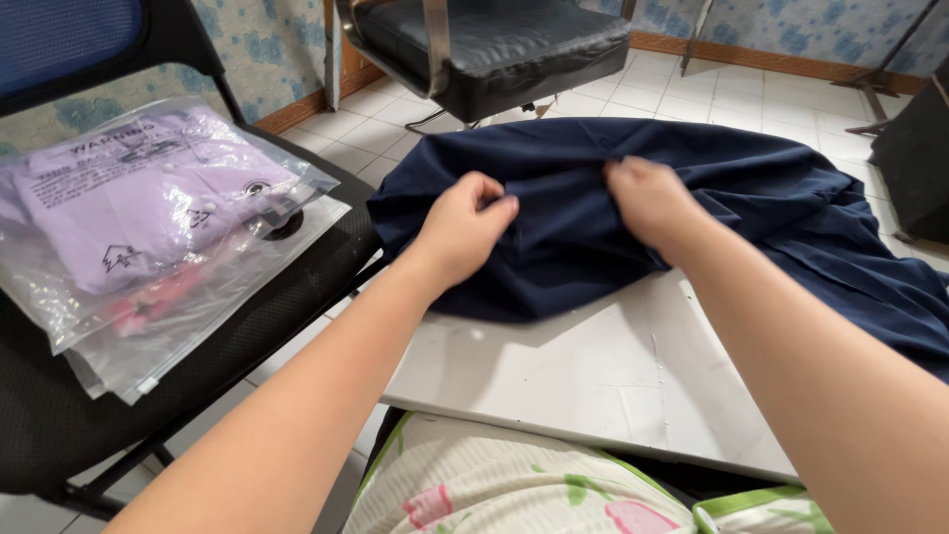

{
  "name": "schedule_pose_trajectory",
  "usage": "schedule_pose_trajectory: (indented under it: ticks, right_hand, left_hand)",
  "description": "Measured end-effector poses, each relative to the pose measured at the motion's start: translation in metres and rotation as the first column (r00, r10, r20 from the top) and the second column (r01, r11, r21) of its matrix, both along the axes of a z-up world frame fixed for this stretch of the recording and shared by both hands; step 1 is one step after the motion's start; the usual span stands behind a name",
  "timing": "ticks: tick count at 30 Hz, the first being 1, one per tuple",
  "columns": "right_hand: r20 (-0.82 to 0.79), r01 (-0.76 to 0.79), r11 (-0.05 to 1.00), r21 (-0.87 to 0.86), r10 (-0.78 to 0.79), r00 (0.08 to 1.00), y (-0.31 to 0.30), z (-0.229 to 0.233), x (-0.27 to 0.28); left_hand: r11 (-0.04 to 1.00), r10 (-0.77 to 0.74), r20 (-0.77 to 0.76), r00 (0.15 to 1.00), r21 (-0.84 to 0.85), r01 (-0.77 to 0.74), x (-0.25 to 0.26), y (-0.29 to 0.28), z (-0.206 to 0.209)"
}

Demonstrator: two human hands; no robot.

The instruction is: The person unboxes a navy blue garment by removing it from a plastic shipping bag, spreads it out on a table, and handles the fabric to identify its parts.

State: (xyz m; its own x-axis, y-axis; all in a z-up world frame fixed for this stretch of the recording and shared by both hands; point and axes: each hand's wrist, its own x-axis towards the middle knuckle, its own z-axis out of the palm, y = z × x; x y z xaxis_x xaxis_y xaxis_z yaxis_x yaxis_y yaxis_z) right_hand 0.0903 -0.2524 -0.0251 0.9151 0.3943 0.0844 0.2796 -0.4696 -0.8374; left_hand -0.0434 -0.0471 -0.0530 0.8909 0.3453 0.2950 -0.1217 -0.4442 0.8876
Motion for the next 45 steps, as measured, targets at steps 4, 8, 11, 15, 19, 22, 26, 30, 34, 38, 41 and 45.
schedule_pose_trajectory:
  ticks: [4, 8, 11, 15, 19, 22, 26, 30, 34, 38, 41, 45]
  right_hand:
    - [-0.042, 0.092, 0.971, 0.222, -0.085, 0.995, 0.019, 0.03, -0.014]
    - [-0.181, 0.159, 0.944, 0.29, -0.109, 0.977, 0.033, 0.061, -0.019]
    - [-0.323, 0.197, 0.857, 0.476, -0.038, 0.946, 0.035, 0.073, -0.01]
    - [-0.257, -0.037, 0.686, 0.727, 0.322, 0.911, 0.026, 0.062, -0.009]
    - [0.094, -0.126, 0.866, 0.484, 0.091, 0.991, -0.015, 0.034, -0.037]
    - [0.376, -0.071, 0.959, 0.275, -0.039, 0.926, -0.044, 0.016, -0.058]
    - [0.532, -0.075, 0.996, 0.039, 0.043, 0.846, -0.058, -0.003, -0.062]
    - [0.657, 0.024, 0.997, -0.075, 0.031, 0.753, -0.05, -0.018, -0.035]
    - [0.486, 0.05, 0.992, -0.113, 0.011, 0.874, -0.045, -0.002, 0.004]
    - [0.564, 0.071, 0.997, 0.024, -0.073, 0.823, -0.042, 0.02, 0.006]
    - [0.452, 0.194, 0.958, 0.212, -0.272, 0.85, -0.036, 0.021, -0.016]
    - [0.45, -0.183, 0.976, 0.121, 0.111, 0.886, -0.011, 0.011, -0.052]
  left_hand:
    - [0.92, -0.115, -0.124, 0.986, -0.388, 0.059, -0.019, -0.005, 0.023]
    - [0.955, -0.241, -0.174, 0.955, -0.218, 0.201, -0.046, -0.024, 0.027]
    - [0.959, -0.271, -0.339, 0.901, -0.012, 0.284, -0.045, -0.026, 0.02]
    - [0.94, -0.308, -0.206, 0.929, -0.219, 0.263, -0.03, -0.02, 0.016]
    - [0.678, -0.229, 0.026, 0.973, -0.713, 0.178, -0.018, 0.006, 0.037]
    - [0.657, -0.171, 0.053, 0.984, -0.738, 0.154, -0.012, 0.022, 0.053]
    - [0.588, -0.175, 0.158, 0.972, -0.775, 0.232, -0.021, 0.039, 0.061]
    - [0.507, -0.252, 0.278, 0.927, -0.778, 0.372, -0.027, 0.047, 0.064]
    - [0.48, -0.253, 0.316, 0.914, -0.779, 0.403, -0.031, 0.059, 0.065]
    - [0.575, -0.179, 0.257, 0.95, -0.756, 0.313, -0.038, 0.074, 0.059]
    - [0.575, -0.199, 0.243, 0.949, -0.756, 0.314, -0.042, 0.068, 0.058]
    - [0.635, -0.195, 0.114, 0.974, -0.742, 0.214, -0.044, 0.043, 0.06]
